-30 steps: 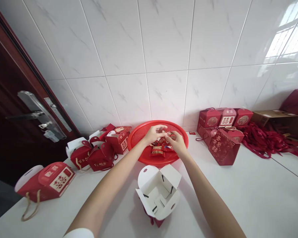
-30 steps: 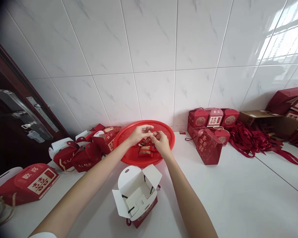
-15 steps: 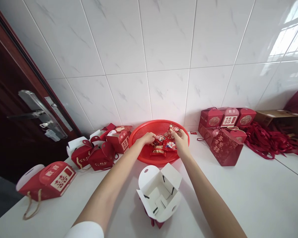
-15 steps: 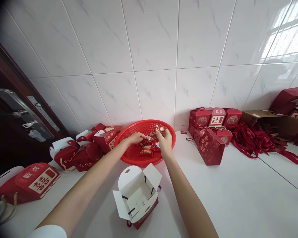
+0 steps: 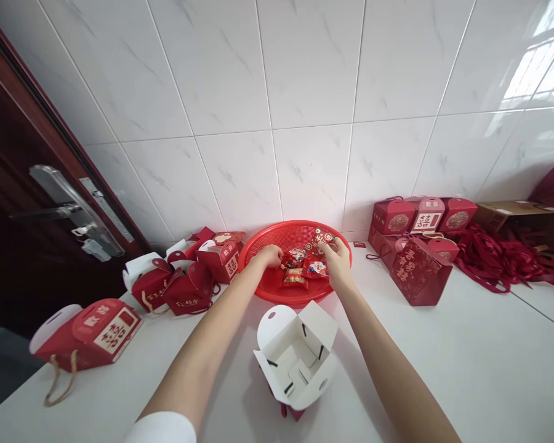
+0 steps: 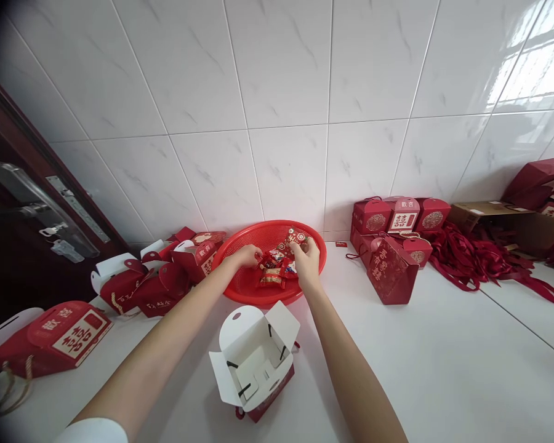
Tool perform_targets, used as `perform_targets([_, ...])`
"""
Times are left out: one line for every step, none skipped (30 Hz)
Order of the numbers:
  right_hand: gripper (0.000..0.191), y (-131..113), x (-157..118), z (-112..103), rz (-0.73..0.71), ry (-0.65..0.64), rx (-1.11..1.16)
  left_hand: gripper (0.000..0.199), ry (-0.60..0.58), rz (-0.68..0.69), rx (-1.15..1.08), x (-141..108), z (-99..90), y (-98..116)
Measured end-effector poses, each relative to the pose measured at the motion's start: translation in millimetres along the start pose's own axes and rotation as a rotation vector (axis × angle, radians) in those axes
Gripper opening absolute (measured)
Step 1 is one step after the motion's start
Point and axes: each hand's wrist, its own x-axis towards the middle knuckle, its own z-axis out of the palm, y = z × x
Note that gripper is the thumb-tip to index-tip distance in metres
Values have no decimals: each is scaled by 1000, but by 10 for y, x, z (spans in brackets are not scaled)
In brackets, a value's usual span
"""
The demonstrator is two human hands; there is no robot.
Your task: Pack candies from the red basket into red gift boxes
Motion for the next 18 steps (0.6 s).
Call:
perform_targets([20, 0, -1, 0, 0, -2, 5, 27, -15, -4, 0, -1, 1, 5])
perform_targets([20, -1, -2, 0, 0, -4, 10, 26, -25, -4, -5, -1, 1, 10])
perform_targets([20, -2, -3, 0, -1, -6, 16, 25, -31, -1, -17, -1, 1, 12])
perform_targets([20, -2, -2, 1, -2, -7, 20, 23, -33, 3, -36, -1, 4, 12])
perform_targets([20, -2, -1, 1, -3, -7, 25, 21, -32, 7, -61, 0, 8, 10])
perform_targets([21, 0, 2, 1, -4, -7, 29, 20, -30, 9, -91, 0, 15, 6])
perform_targets([21, 1, 4, 1, -4, -7, 34, 19, -28, 9, -128, 0, 22, 2])
perform_targets([21, 3, 7, 1, -4, -7, 39, 20, -25, 7, -171, 1, 29, -3])
perform_targets([21, 5, 9, 1, -4, -7, 44, 20, -19, 5, -220, 0, 34, -6])
perform_targets([21, 7, 10, 1, -3, -8, 50, 21, -9, 4, -276, -1, 35, -7])
perform_targets([21, 7, 11, 2, -3, -10, 56, 23, 7, 4, -339, -3, 30, -7])
perform_targets([21, 7, 10, 4, -3, -11, 62, 25, 29, 8, -409, -8, 20, -4])
perform_targets([21, 5, 9, 6, -4, -14, 69, 27, 54, 15, -485, -15, 3, 1])
perform_targets([21, 3, 8, 7, -6, -16, 76, 29, 84, 23, -564, -25, -19, 8])
perform_targets([22, 1, 7, 8, -9, -18, 83, 31, 115, 33, -646, -37, -46, 16])
perform_targets([22, -2, 7, 9, -13, -18, 90, 31, 145, 44, -728, -52, -74, 25])
perform_targets([22, -4, 7, 9, -15, -18, 96, 30, 171, 56, -810, -68, -102, 36])
perform_targets([21, -6, 9, 7, -16, -17, 102, 28, 194, 69, -890, -86, -127, 48])
